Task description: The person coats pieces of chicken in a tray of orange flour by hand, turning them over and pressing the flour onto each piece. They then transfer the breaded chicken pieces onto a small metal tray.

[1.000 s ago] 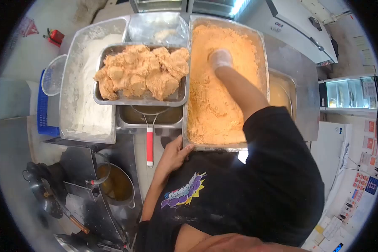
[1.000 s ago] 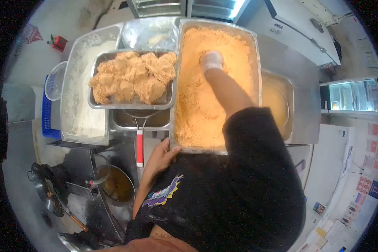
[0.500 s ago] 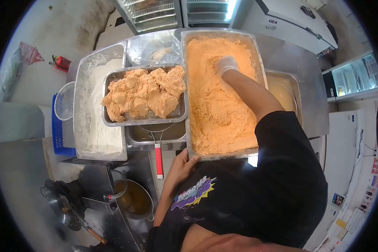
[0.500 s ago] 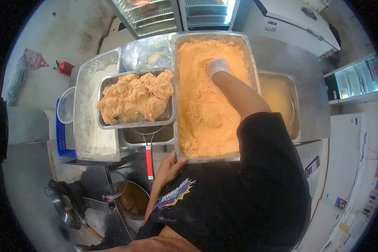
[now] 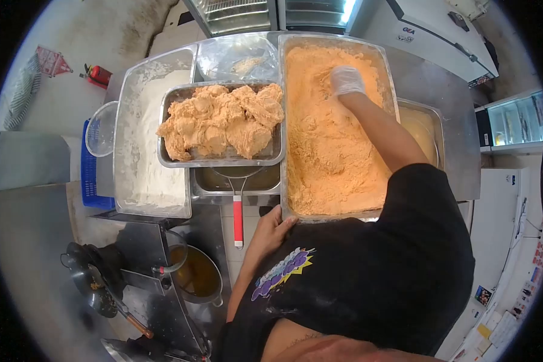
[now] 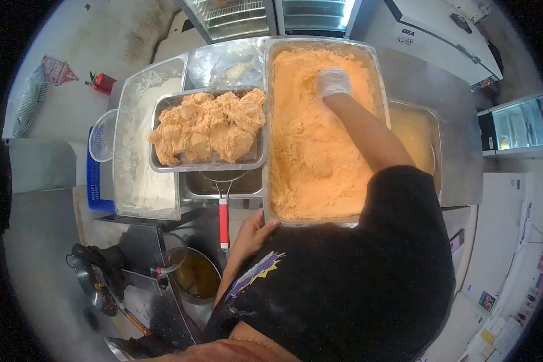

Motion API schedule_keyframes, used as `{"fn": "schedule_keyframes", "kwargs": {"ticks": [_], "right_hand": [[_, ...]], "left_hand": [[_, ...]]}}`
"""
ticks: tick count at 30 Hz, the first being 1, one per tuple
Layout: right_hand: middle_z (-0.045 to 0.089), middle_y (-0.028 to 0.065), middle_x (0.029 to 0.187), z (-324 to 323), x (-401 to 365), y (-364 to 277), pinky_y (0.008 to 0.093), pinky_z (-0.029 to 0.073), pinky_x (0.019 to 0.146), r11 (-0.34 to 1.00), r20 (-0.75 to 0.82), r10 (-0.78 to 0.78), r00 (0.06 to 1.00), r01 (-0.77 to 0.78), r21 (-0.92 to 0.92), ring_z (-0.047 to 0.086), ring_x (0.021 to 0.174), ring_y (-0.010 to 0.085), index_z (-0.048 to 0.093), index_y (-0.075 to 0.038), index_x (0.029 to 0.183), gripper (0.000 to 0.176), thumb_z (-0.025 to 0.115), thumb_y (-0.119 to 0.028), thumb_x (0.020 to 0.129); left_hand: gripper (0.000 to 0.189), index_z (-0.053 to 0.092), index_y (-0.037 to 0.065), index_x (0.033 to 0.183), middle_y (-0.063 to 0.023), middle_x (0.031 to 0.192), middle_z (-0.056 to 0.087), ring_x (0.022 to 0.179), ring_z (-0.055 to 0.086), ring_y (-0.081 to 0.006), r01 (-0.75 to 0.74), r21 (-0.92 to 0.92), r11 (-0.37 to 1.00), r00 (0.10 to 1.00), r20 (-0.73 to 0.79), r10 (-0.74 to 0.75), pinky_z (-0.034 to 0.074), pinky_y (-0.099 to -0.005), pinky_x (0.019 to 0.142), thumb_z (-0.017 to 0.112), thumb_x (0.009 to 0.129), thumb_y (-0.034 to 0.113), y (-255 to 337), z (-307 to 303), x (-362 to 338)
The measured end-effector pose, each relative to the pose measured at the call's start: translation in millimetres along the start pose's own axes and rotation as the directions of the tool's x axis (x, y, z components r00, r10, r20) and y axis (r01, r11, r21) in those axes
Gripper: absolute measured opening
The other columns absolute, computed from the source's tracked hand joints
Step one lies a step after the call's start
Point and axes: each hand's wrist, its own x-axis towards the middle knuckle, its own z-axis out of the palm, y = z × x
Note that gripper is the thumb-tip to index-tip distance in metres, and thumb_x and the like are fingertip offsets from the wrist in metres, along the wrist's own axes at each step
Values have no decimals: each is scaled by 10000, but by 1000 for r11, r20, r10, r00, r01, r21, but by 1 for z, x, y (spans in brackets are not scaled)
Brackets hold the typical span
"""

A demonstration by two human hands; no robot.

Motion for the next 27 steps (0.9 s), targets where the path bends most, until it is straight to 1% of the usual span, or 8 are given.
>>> {"fn": "schedule_keyframes", "kwargs": {"ticks": [2, 7, 10, 13, 19, 23, 25, 27], "right_hand": [[791, 93, 984, -7, -21, 7, 472, 577, 920, 1000, -13, 16, 1000, -16, 14, 761, 956, 290, 816, -101, 974, 200, 634, -137, 900], [770, 131, 838, -46, -34, 29, 590, 405, 1077, 985, -151, -159, 976, 146, -91, 744, 810, 304, 791, -111, 836, 217, 584, -105, 901], [752, 135, 781, -94, -50, 45, 525, 455, 1026, 993, -292, -111, 950, 97, -62, 733, 782, 301, 764, -124, 763, 215, 588, -116, 888], [733, 137, 753, -69, -49, 69, 448, 519, 918, 980, -293, -197, 936, 185, -70, 732, 784, 295, 746, -113, 738, 165, 631, -125, 856], [729, 111, 741, -64, -60, 64, 459, 516, 865, 988, -470, -115, 875, 149, 36, 729, 785, 288, 728, -155, 711, 161, 633, -148, 840], [732, 87, 733, -96, -62, 56, 450, 505, 847, 978, -383, -208, 900, 196, -70, 728, 786, 281, 742, -171, 724, 89, 687, -205, 785], [738, 114, 762, -142, -68, 41, 438, 525, 834, 974, -358, -211, 909, 228, 7, 728, 810, 299, 777, -155, 787, 118, 734, -264, 771], [738, 155, 808, -197, -83, 13, 416, 531, 869, 948, -238, -71, 969, 140, 286, 720, 836, 330, 806, -143, 860, 222, 777, -337, 758]], "left_hand": [[259, 623, -16, 1118, -2, 765, 586, 691, 500, -89, -3, 133, 991, 1000, 28, 0, 450, -300, 631, 657, 1031, 225, 13, -4, -1], [258, 613, -19, 1073, -23, 750, 600, 684, 528, -105, -44, 36, 998, 998, 38, 43, 468, -313, 638, 664, 1023, 229, -4, -3, 4], [263, 613, -22, 1071, -50, 731, 618, 661, 555, -119, 69, 152, 986, 995, 63, -79, 472, -318, 632, 660, 1022, 232, 12, -8, 2], [274, 609, -19, 1052, -54, 733, 623, 659, 581, -126, 67, 89, 994, 995, 64, -73, 480, -329, 628, 657, 1022, 249, 8, -7, 2], [286, 600, -17, 1032, -76, 732, 632, 661, 632, -157, 46, 146, 988, 997, 49, -53, 505, -344, 637, 649, 1026, 265, 16, -7, 1], [317, 583, -20, 1019, -116, 714, 637, 645, 645, -204, -4, 88, 996, 999, 41, 1, 511, -375, 636, 657, 1020, 289, -7, -4, 5], [338, 551, -15, 958, -147, 721, 652, 650, 663, -235, -14, 151, 988, 1000, 25, 10, 511, -394, 639, 661, 1016, 300, -3, -6, 3], [381, 530, -9, 919, -191, 778, 680, 714, 694, -321, 4, 296, 955, 1000, -14, 0, 515, -441, 676, 664, 1008, 336, 13, -6, -4]]}}
